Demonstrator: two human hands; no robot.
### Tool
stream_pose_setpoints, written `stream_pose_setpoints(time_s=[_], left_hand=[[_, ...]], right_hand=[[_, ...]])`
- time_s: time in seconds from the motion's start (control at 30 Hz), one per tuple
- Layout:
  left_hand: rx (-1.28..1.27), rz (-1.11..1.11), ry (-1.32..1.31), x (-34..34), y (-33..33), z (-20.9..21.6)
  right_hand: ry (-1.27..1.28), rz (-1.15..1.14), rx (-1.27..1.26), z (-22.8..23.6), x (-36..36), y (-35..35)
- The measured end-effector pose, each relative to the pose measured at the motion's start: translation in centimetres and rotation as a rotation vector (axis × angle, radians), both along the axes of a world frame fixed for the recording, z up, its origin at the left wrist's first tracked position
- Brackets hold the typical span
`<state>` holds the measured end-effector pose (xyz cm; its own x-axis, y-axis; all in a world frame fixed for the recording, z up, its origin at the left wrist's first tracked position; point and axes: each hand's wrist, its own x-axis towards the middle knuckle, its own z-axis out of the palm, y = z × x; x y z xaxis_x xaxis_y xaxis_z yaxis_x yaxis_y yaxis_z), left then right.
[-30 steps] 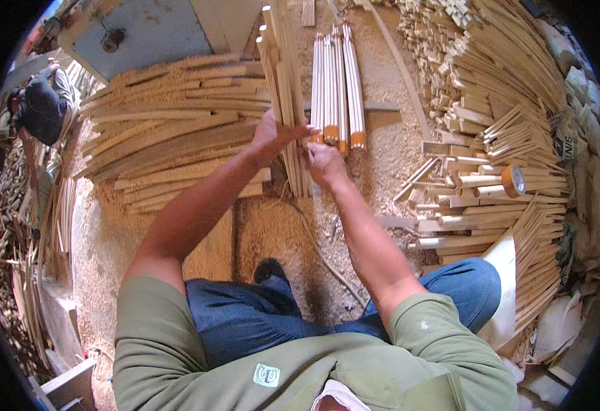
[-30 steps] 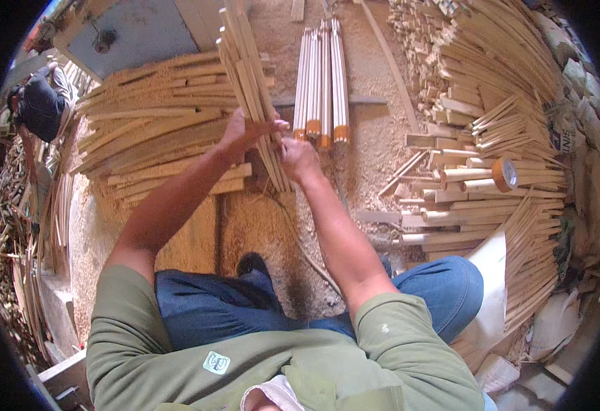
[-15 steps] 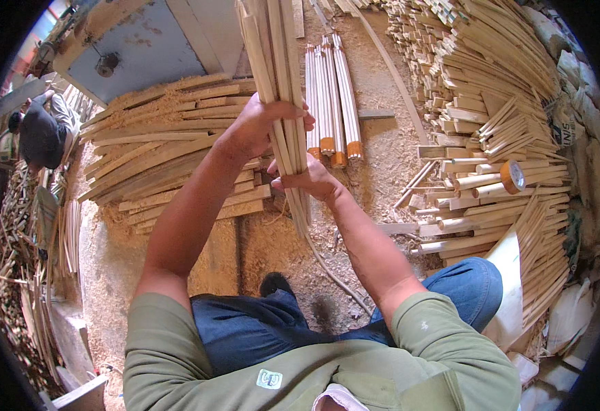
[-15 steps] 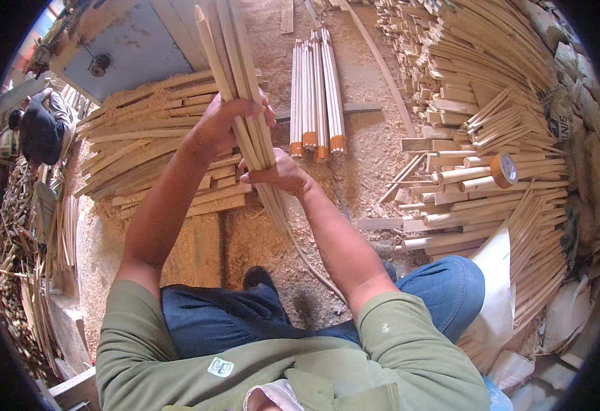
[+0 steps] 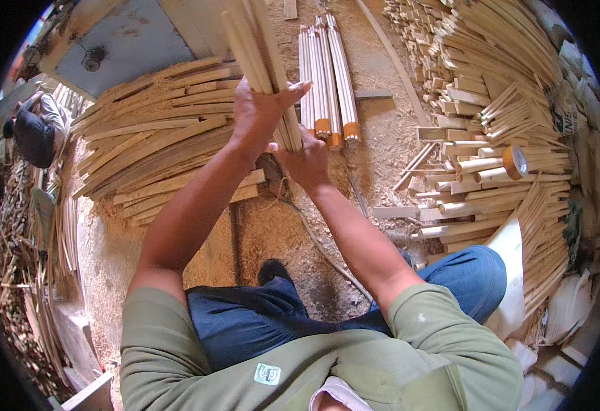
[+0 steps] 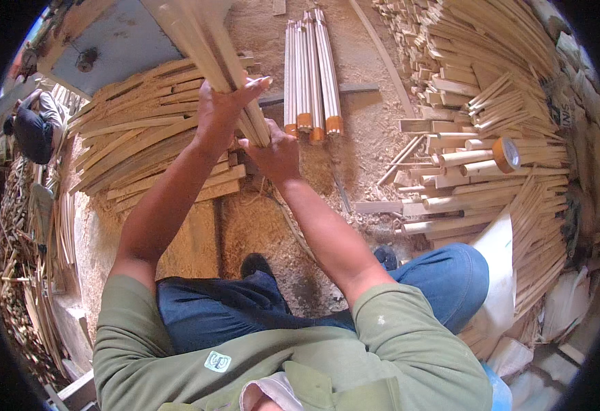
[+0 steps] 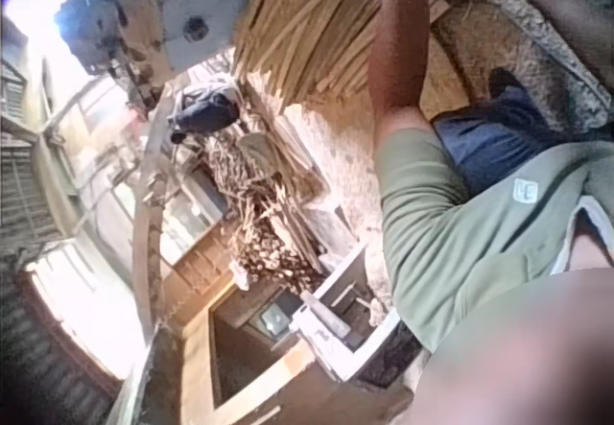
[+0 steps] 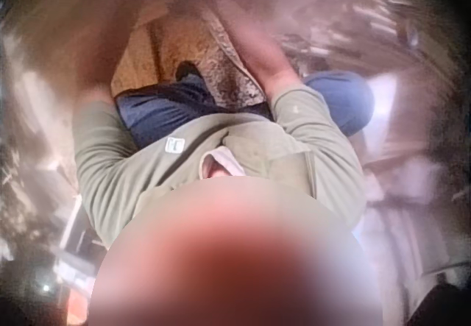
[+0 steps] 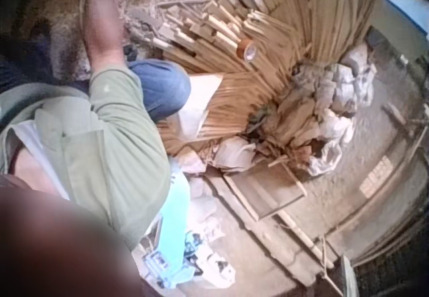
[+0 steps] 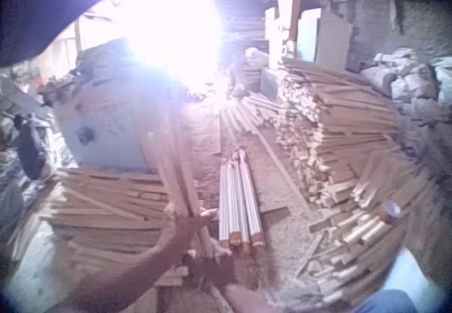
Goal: The person gathers thin wooden sticks from a pile, aligns them into bundles, and secures each bundle with a strip of tape. The person repeats this process multiple times, placing the finished bundles on the floor.
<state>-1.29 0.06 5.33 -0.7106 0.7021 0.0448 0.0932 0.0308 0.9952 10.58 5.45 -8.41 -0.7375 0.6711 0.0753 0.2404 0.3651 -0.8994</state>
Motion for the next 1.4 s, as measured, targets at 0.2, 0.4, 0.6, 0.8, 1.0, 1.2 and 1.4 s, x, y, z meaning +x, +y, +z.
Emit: stream_pose_setpoints(time_s=[0.2,0.4,0.6,0.8,1.0,1.2,1.4], left_hand=[[0.096,-0.289,-0.139,-0.8,-0.7,0.3],[0.082,-0.200,-0.138,-1.4,-0.2,-4.6],[-0.118,-0.315,-0.124,1.8,-0.6,-11.7],[0.066,-0.250,-0.422,-5.3,1.2,-3.8],[0.168,0.156,-0.275,-6.1,2.3,-0.9],[0.425,-0.022,-0.664,-10.5,1.1,0.2],[0.186,0.000,-0.412,-7.3,1.9,-4.8]], right_hand=[[0.286,0.426,-0.516,1.1,-0.2,1.9],[0.144,0.197,-0.364,-4.1,0.0,2.0],[-0.120,0.109,-0.145,-10.3,1.6,2.9],[0.071,0.453,-0.662,-6.5,0.8,2.6],[-0.190,0.000,-0.005,3.5,-0.9,0.5],[-0.139,0.288,-0.130,8.1,0.6,2.1],[-0.113,0.208,0.032,5.8,-0.9,1.5]])
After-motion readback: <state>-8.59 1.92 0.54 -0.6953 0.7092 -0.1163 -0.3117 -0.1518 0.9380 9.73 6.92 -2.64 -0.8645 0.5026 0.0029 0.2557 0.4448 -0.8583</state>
